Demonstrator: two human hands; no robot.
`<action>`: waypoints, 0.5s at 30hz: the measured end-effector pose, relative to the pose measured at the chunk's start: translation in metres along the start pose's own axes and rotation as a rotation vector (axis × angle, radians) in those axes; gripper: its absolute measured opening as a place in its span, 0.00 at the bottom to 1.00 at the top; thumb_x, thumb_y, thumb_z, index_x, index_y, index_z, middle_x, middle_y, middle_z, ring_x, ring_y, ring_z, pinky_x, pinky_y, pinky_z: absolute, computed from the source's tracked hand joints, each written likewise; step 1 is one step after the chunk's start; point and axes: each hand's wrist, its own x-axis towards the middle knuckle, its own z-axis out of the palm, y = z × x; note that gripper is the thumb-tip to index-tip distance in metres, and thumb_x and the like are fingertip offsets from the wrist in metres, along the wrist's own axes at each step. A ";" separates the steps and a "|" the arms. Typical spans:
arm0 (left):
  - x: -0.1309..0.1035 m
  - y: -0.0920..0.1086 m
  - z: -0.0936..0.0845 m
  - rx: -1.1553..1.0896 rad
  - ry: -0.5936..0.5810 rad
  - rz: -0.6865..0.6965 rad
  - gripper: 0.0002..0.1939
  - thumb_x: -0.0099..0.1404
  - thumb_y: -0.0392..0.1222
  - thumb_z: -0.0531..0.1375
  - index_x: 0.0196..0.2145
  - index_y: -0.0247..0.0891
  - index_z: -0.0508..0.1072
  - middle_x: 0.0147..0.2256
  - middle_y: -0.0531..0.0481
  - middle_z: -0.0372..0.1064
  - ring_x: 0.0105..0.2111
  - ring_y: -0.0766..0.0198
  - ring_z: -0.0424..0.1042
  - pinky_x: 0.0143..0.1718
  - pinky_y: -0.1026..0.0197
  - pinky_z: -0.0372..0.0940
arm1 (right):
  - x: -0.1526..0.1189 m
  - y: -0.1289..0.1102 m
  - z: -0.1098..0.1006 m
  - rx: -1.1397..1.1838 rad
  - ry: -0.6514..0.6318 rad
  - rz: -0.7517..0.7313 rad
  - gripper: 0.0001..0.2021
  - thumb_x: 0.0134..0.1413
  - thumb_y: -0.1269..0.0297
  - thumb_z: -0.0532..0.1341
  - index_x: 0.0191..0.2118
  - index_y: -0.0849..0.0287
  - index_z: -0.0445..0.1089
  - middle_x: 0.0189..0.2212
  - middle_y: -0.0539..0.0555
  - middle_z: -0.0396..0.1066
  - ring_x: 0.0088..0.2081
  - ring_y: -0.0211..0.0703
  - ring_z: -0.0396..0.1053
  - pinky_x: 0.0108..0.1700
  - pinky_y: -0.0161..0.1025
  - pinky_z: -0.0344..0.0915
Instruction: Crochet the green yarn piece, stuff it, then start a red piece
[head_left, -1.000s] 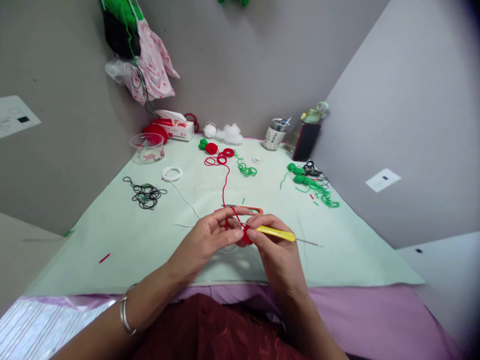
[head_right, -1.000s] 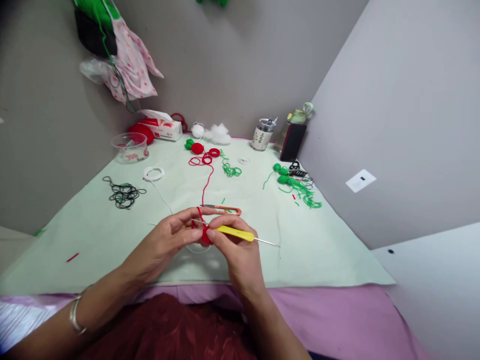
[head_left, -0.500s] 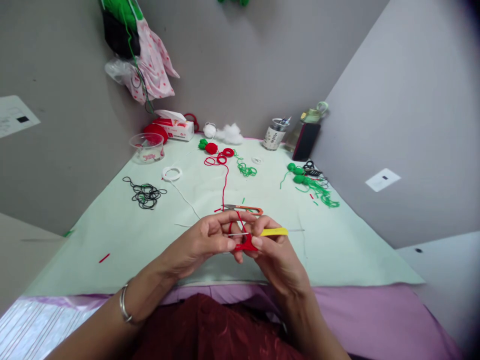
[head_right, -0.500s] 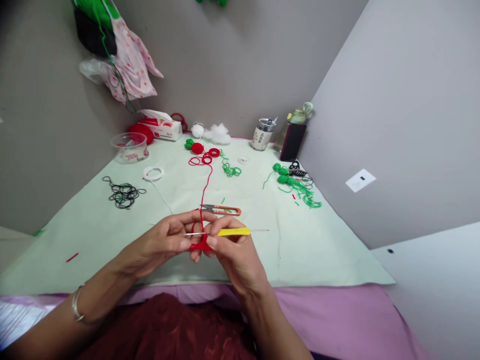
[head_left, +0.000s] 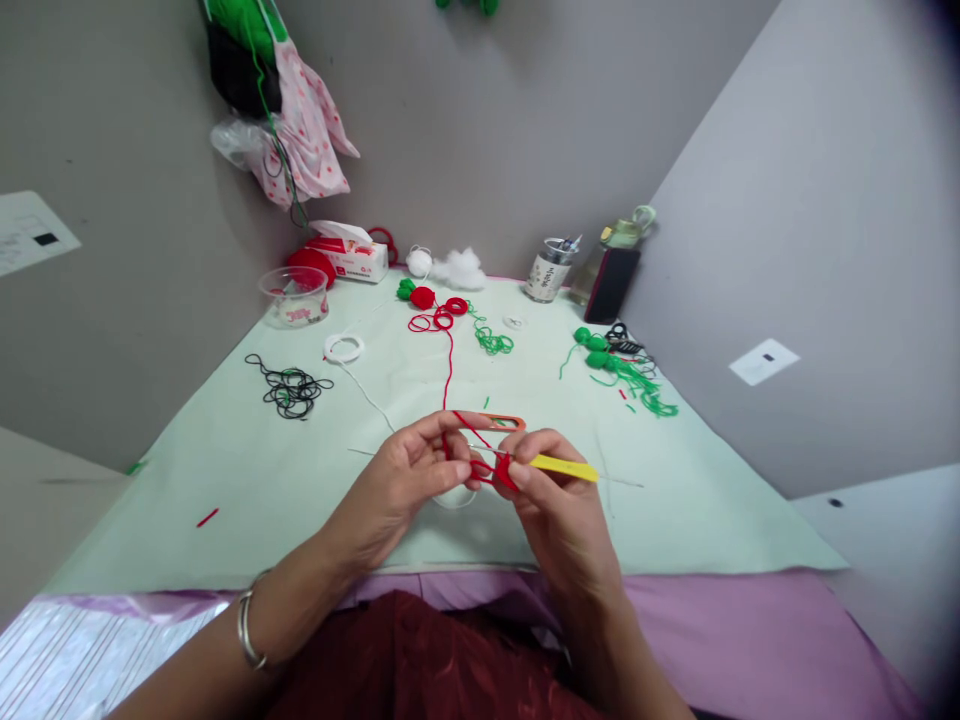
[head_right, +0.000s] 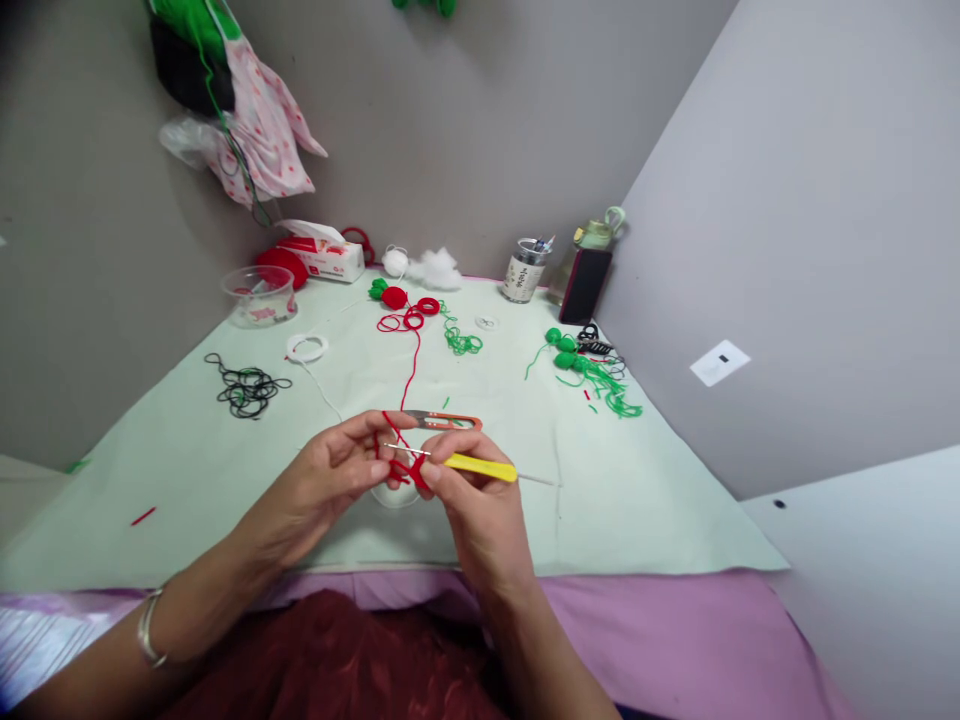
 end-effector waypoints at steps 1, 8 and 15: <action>-0.001 -0.001 0.003 -0.018 0.025 0.014 0.17 0.61 0.38 0.68 0.49 0.41 0.79 0.32 0.53 0.66 0.33 0.67 0.68 0.41 0.63 0.65 | -0.001 0.001 0.000 -0.024 0.017 -0.033 0.08 0.46 0.67 0.73 0.28 0.56 0.74 0.26 0.47 0.70 0.27 0.33 0.66 0.31 0.33 0.64; -0.006 -0.005 0.018 0.039 0.107 0.077 0.08 0.64 0.38 0.66 0.43 0.39 0.78 0.31 0.52 0.71 0.35 0.64 0.69 0.43 0.62 0.63 | -0.005 0.009 0.004 -0.200 0.100 -0.291 0.05 0.52 0.69 0.71 0.32 0.53 0.76 0.31 0.49 0.74 0.35 0.39 0.71 0.38 0.37 0.69; -0.007 -0.009 0.026 -0.043 0.156 0.035 0.12 0.63 0.42 0.69 0.45 0.41 0.78 0.37 0.52 0.71 0.40 0.65 0.68 0.46 0.64 0.62 | -0.007 0.013 0.010 -0.437 0.171 -0.507 0.07 0.56 0.73 0.68 0.34 0.51 0.77 0.32 0.51 0.75 0.39 0.44 0.72 0.46 0.44 0.69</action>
